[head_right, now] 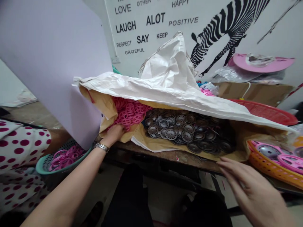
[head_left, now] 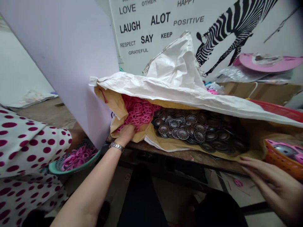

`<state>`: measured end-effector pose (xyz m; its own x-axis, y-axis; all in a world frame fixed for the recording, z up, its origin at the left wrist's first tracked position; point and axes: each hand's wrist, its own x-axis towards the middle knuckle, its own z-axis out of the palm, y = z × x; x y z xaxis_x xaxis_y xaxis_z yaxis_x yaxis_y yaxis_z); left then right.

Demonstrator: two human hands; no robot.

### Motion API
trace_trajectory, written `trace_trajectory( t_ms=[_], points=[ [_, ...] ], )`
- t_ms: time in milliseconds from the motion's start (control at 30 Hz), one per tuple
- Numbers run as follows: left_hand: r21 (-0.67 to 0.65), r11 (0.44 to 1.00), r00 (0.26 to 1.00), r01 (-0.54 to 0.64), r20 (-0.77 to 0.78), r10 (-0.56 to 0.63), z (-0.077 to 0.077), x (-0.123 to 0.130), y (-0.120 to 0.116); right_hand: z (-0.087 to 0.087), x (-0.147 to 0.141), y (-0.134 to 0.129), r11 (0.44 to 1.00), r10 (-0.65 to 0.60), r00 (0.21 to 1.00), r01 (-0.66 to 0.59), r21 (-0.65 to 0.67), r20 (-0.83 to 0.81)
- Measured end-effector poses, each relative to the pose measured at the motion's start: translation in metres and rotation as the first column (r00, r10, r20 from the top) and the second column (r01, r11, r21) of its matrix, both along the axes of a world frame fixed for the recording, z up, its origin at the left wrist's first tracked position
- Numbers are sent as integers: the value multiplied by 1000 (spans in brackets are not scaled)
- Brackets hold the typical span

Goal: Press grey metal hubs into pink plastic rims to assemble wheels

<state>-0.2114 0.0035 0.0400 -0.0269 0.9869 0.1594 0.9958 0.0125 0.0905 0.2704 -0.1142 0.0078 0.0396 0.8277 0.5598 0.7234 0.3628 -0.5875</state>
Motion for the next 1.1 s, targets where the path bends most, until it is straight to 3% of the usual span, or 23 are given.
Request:
trace_trajectory(
  t_ms=[133,333,400,500,567,667,767,867,933,1000,1100],
  points=[
    [85,987,985,135,99,-143,9,3,-6,-9,-37,-1,978,206,975,-206,-14,77],
    [273,907,902,322,204,-381,25,26,-25,-7,-95,-7,932,297,943,-321,-170,-149],
    [335,848,843,410,216,-493,30,44,-41,-1,-111,-5,904,277,916,-351,-246,-289],
    [424,681,689,597,165,-706,35,80,-74,7,-131,1,818,260,816,-470,-331,-517],
    [354,632,645,689,96,-758,34,104,-94,10,-145,6,762,248,749,-542,-353,-615],
    [289,588,594,755,77,-801,23,127,-113,9,-162,13,755,200,697,-557,-346,-689],
    [417,629,614,656,190,-766,4,133,-120,4,-170,15,755,179,659,-568,-328,-730],
    [533,759,613,375,471,-634,-15,133,-124,1,-168,15,720,183,649,-600,-348,-739],
    [434,870,513,235,705,-490,-24,135,-127,2,-166,13,702,188,654,-611,-365,-733],
    [230,945,343,234,889,-302,-31,137,-130,4,-165,13,688,216,666,-623,-373,-714],
    [41,955,114,294,990,-77,-37,140,-132,7,-168,14,665,290,691,-643,-380,-662]
  ],
)
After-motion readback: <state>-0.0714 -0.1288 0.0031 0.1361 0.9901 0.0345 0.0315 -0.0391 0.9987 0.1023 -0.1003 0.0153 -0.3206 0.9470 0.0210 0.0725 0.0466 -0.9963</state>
